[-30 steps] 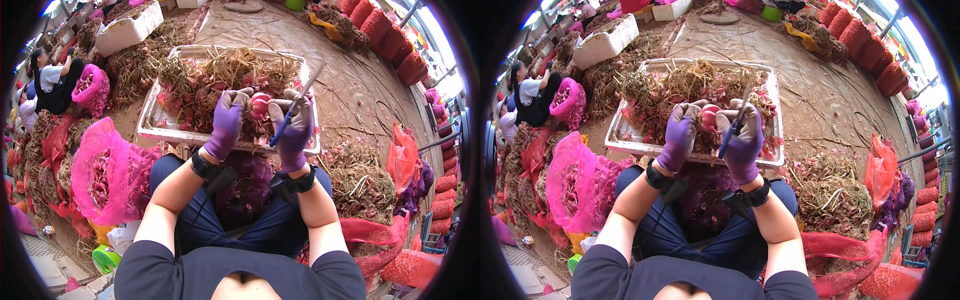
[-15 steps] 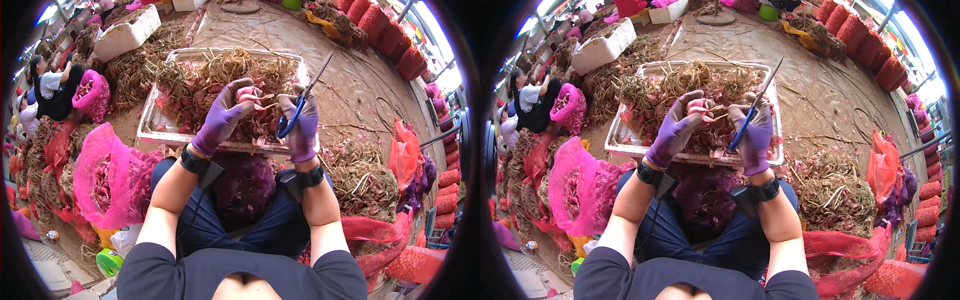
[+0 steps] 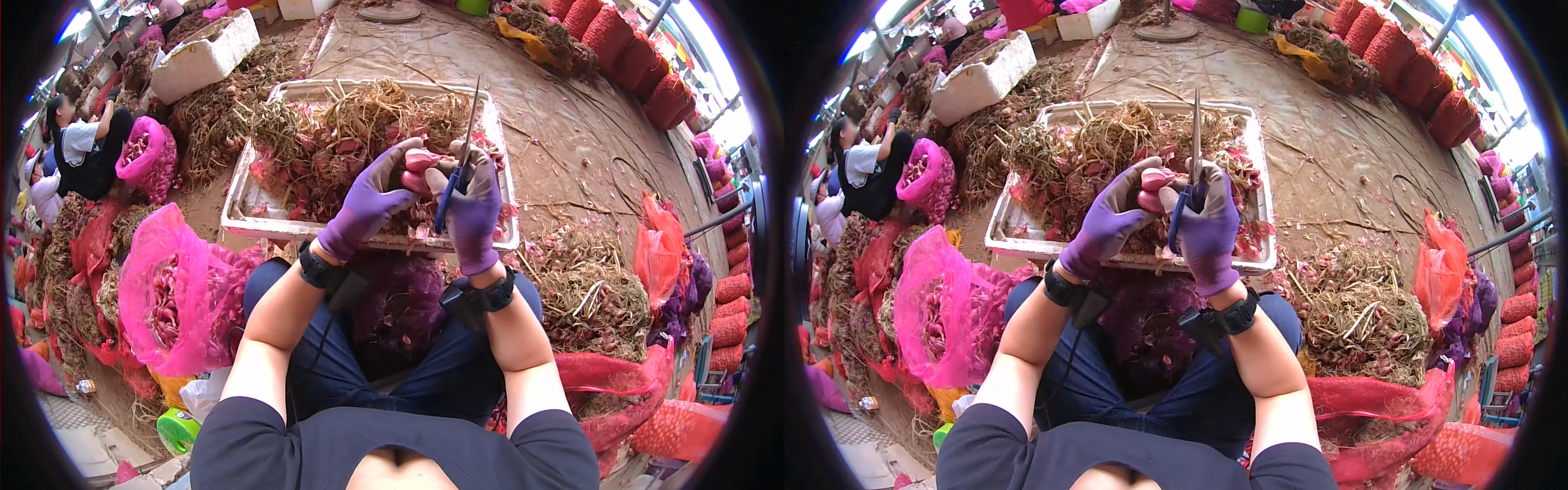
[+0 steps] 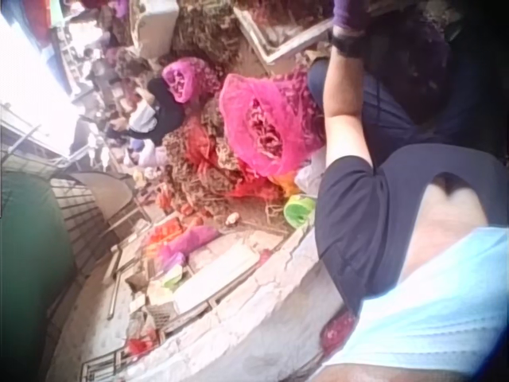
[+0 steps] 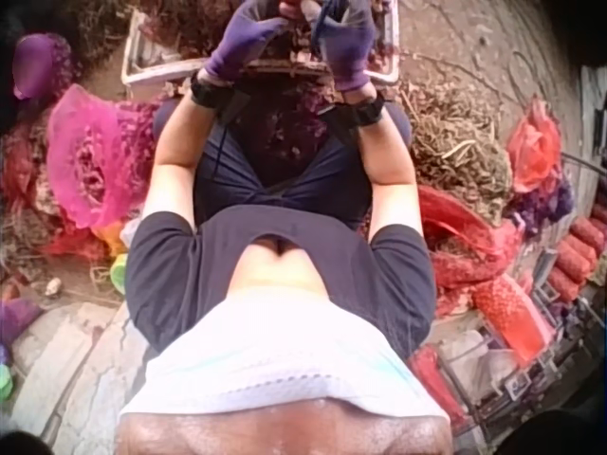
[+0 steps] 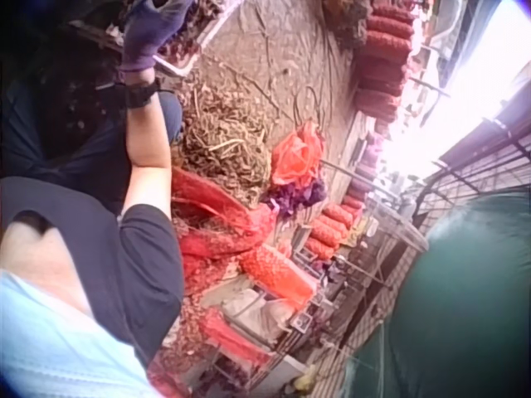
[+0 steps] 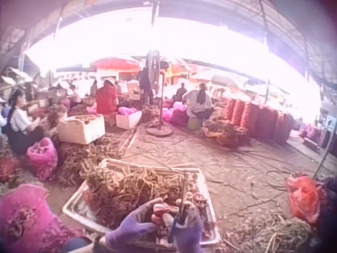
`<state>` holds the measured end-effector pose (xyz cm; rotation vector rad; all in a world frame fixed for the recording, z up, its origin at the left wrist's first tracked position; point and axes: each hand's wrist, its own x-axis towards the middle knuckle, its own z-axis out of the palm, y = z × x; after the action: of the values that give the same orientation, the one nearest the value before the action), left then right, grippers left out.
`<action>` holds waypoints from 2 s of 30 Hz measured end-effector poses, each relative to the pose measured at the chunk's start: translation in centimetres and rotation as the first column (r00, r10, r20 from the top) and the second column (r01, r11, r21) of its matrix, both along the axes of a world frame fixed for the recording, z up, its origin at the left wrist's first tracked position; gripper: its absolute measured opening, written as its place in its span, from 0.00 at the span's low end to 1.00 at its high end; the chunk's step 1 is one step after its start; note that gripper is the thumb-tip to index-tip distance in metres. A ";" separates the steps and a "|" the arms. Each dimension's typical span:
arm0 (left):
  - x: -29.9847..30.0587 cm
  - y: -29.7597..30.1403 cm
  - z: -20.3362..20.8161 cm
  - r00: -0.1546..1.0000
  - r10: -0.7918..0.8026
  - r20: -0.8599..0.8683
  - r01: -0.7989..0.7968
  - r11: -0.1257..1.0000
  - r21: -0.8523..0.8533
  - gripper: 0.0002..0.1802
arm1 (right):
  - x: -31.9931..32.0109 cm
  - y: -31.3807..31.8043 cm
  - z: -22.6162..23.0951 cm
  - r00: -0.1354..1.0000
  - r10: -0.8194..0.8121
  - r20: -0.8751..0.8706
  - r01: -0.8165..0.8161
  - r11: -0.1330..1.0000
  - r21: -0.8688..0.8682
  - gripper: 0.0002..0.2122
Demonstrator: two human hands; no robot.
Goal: The person trims the roots and stems from shallots using shears, handling them one at a time over a tray. They place the cleaned shallots into a pink mesh bag and toss the discarded debris back onto the tray.
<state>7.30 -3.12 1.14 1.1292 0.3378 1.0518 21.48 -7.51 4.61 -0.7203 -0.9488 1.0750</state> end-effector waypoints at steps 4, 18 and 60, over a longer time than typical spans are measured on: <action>-0.1 -0.1 0.9 1.000 -0.002 -0.003 0.002 1.000 0.017 0.38 | 1.0 0.7 -1.3 0.815 -0.324 0.480 0.294 0.946 0.139 0.16; -0.7 0.2 0.8 0.981 -0.188 -0.052 0.162 0.933 -0.321 0.28 | 3.4 1.2 0.1 0.883 -0.136 0.448 0.183 0.981 -0.062 0.16; 0.4 -0.6 -0.8 0.991 0.021 -0.131 -0.023 1.000 -0.011 0.32 | 1.3 0.7 0.5 0.456 -0.481 0.749 0.119 0.867 0.484 0.20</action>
<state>7.75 -3.72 0.30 1.1882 0.4610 0.9963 22.78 -6.81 5.08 -1.0868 -1.7407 0.0954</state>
